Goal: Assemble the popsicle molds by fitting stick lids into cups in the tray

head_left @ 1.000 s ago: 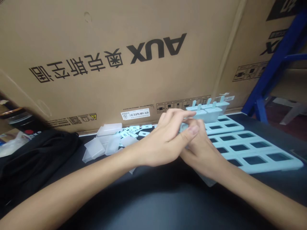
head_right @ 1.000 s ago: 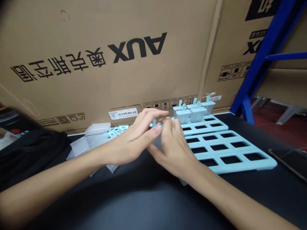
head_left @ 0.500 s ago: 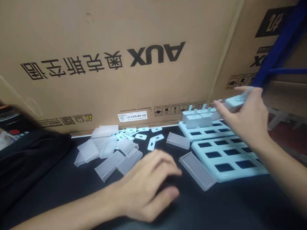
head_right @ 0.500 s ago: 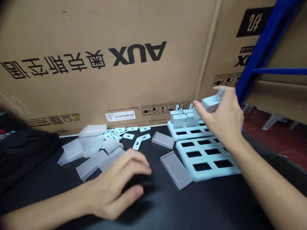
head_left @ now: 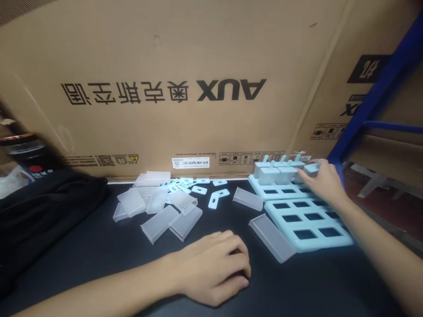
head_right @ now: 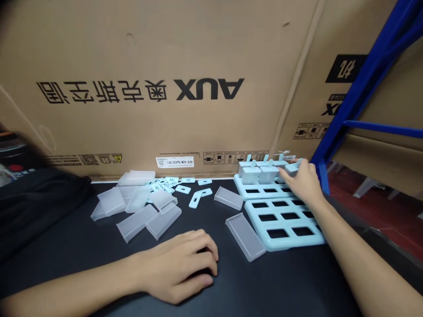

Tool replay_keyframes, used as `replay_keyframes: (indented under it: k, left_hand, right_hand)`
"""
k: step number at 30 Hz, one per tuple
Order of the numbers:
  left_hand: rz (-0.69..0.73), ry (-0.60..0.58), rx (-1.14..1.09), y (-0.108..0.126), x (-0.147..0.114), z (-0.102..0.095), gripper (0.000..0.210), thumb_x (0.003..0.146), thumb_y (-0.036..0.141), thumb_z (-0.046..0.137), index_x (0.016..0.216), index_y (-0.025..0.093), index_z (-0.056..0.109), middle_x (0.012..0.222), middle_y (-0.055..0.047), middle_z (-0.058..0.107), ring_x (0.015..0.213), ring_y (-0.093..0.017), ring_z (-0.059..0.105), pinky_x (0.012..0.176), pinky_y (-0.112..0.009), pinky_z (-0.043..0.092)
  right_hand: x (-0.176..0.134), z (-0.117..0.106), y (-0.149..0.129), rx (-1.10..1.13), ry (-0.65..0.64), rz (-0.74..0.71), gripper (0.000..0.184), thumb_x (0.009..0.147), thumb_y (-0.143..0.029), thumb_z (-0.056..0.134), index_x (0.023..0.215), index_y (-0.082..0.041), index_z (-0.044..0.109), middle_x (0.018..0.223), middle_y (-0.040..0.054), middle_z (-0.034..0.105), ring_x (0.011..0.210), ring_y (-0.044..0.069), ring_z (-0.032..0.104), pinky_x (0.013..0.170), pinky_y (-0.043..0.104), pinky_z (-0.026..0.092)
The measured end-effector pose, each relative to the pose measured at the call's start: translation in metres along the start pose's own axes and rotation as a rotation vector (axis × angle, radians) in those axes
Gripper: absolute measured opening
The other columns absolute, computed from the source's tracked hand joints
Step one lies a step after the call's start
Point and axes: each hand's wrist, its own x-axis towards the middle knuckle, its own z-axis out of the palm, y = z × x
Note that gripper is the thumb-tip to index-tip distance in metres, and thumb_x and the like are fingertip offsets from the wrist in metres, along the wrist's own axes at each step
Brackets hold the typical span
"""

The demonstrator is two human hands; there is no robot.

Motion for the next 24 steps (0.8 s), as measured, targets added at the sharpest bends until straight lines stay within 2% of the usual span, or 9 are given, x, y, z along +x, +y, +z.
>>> replay_keyframes:
  k: [4,12,15,18,24]
  left_hand:
    - [-0.004,-0.006,0.026,0.002,0.0,-0.001,0.014,0.096,0.031,0.054,0.106,0.022,0.057,0.115,-0.004,0.059,0.1,-0.017,0.058,0.094,-0.031,0.048]
    - [0.004,-0.003,0.028,0.003,0.001,-0.001,0.014,0.095,0.029,0.054,0.107,0.022,0.056,0.114,-0.005,0.059,0.101,-0.017,0.058,0.094,-0.031,0.048]
    - [0.006,-0.002,0.028,0.002,0.001,-0.001,0.015,0.095,0.03,0.054,0.107,0.022,0.057,0.114,-0.005,0.059,0.101,-0.017,0.058,0.094,-0.031,0.048]
    - [0.009,0.0,0.025,0.001,0.0,0.0,0.015,0.095,0.03,0.054,0.107,0.021,0.057,0.114,-0.005,0.059,0.101,-0.017,0.058,0.094,-0.032,0.048]
    - [0.014,0.024,0.025,-0.001,-0.001,0.002,0.015,0.094,0.03,0.055,0.106,0.022,0.057,0.113,-0.003,0.059,0.101,-0.016,0.058,0.095,-0.03,0.047]
  right_hand:
    - [-0.009,-0.014,-0.013,0.004,-0.09,-0.05,0.046,0.085,-0.058,0.049,0.113,-0.022,0.04,0.113,0.0162,0.052,0.113,0.031,0.048,0.094,0.038,0.039]
    - [-0.01,-0.016,-0.017,-0.029,-0.081,-0.039,0.044,0.08,-0.057,0.053,0.102,-0.023,0.039,0.102,0.0131,0.051,0.105,0.032,0.051,0.089,0.041,0.041]
    - [-0.013,-0.015,-0.017,-0.079,-0.182,-0.02,0.058,0.078,-0.063,0.054,0.113,-0.018,0.039,0.109,0.0181,0.05,0.104,0.034,0.053,0.083,0.04,0.043]
    - [-0.015,-0.013,-0.016,-0.126,-0.264,-0.006,0.072,0.082,-0.063,0.048,0.129,-0.012,0.031,0.119,0.0258,0.048,0.106,0.036,0.056,0.082,0.041,0.043]
    - [-0.012,-0.004,-0.008,-0.283,-0.32,-0.004,0.078,0.084,-0.064,0.045,0.135,-0.007,0.03,0.118,0.034,0.053,0.107,0.042,0.058,0.083,0.046,0.043]
